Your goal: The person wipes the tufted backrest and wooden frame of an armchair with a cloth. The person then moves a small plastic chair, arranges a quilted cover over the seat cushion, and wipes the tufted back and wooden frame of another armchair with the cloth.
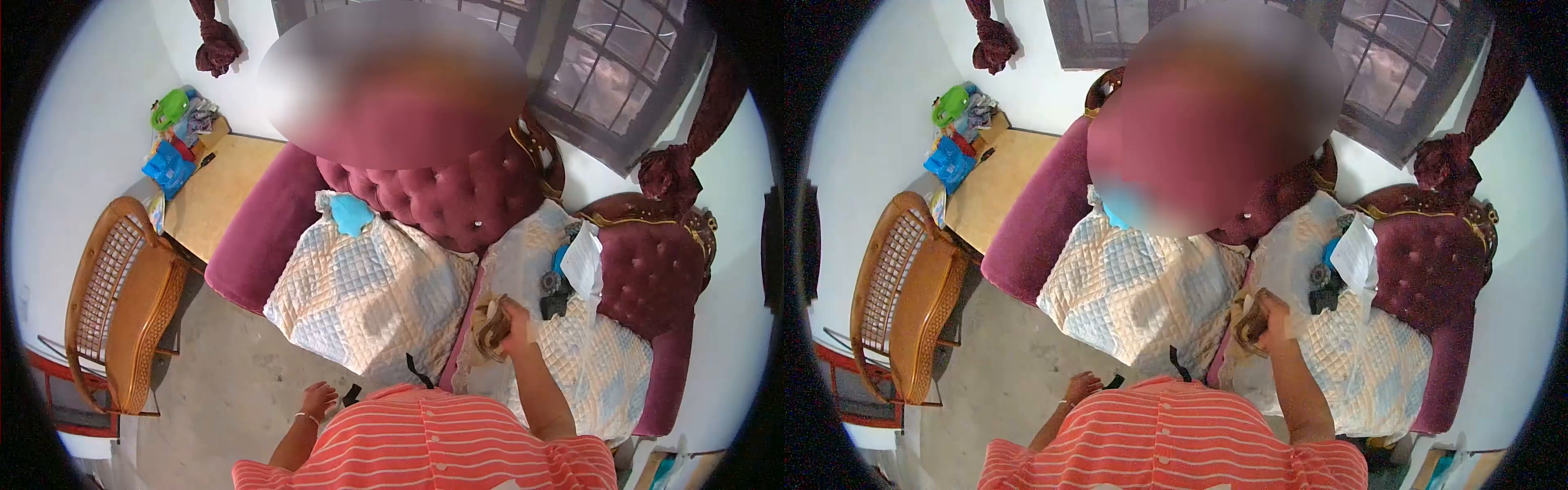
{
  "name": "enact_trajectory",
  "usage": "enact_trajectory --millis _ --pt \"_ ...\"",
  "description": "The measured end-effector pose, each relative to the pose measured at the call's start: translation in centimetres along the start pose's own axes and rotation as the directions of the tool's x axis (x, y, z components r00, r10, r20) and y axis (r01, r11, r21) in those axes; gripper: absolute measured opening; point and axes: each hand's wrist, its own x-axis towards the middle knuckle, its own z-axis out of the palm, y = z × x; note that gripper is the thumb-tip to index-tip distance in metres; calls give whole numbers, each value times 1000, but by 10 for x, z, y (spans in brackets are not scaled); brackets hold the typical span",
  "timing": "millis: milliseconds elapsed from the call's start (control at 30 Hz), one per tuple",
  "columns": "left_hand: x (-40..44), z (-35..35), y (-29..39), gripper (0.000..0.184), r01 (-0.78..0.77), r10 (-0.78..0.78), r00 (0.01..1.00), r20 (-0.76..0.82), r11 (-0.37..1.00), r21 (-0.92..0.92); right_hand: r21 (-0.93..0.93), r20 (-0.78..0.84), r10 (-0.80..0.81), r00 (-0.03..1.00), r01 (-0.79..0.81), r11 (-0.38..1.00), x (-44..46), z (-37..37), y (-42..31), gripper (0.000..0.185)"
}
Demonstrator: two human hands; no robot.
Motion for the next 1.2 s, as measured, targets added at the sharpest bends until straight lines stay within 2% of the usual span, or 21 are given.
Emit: enact_trajectory --millis 167,233,300,367,433,500,533,567,667,733,767,833,867,900,967,1000,1067,1100,1133,1167,1200 --pt "-1 16 20 47 15 -14 1000 -16 997 77 69 196 -90 976 78 995 28 41 -67 31" --pt "58 -31 -10 46 -254 207 965 164 896 365 53 237 -121 964 111 992 32 76 -93 32" --pt "67 -48 -22 46 -261 199 958 206 903 340 22 278 -128 952 126 992 29 119 -114 33" --pt "49 -33 15 46 -10 8 993 116 1000 20 -72 364 -161 918 200 977 32 163 -120 33" --pt "70 -35 31 48 45 -46 998 31 999 24 -132 430 -157 889 234 963 41 205 -113 33" --pt "59 -1 90 58 -94 77 995 70 956 277 -177 462 -119 879 223 958 53 245 -99 34" --pt "53 21 115 71 -230 198 970 144 936 266 -216 484 -56 873 181 960 56 269 -90 34" --pt "55 38 146 78 -431 337 882 329 859 276 -254 501 10 865 135 958 57 297 -73 34" --pt "18 104 268 89 -797 609 587 533 549 250 -317 518 228 824 -62 946 60 371 -9 36" --pt "7 130 326 79 -782 649 493 580 623 -32 -366 529 290 798 -94 926 84 396 38 41" --pt "12 136 348 75 -749 673 436 597 640 -173 -446 548 280 788 -7 895 89 411 51 44" --pt "42 129 374 64 -572 576 562 594 789 -223 -578 583 267 767 161 800 97 432 67 49" --pt "54 126 385 59 -471 512 617 597 849 -241 -575 576 227 785 191 796 103 438 66 51" --pt "61 126 397 45 -362 514 681 521 855 -371 -569 569 180 803 226 790 108 443 64 53" --pt "89 109 423 50 -293 440 694 570 895 -335 -528 523 73 849 255 810 126 430 58 53" --pt "101 110 439 52 -260 402 693 598 914 -313 -528 453 71 889 203 824 133 414 52 55" --pt "75 140 494 54 -349 487 726 486 869 -350 -506 307 69 949 101 857 135 377 43 59" --pt "88 150 513 50 -423 572 631 524 820 -385 -531 202 79 976 41 847 133 354 43 57" --pt "100 162 536 47 -650 631 517 579 729 -215 -546 93 90 992 -24 838 128 328 46 55" --pt "113 174 560 44 -834 678 392 622 547 -70 -533 30 59 998 -34 845 120 294 55 54" --pt "88 203 593 39 -728 670 425 608 652 -210 -522 -31 31 999 -42 852 108 263 61 52"
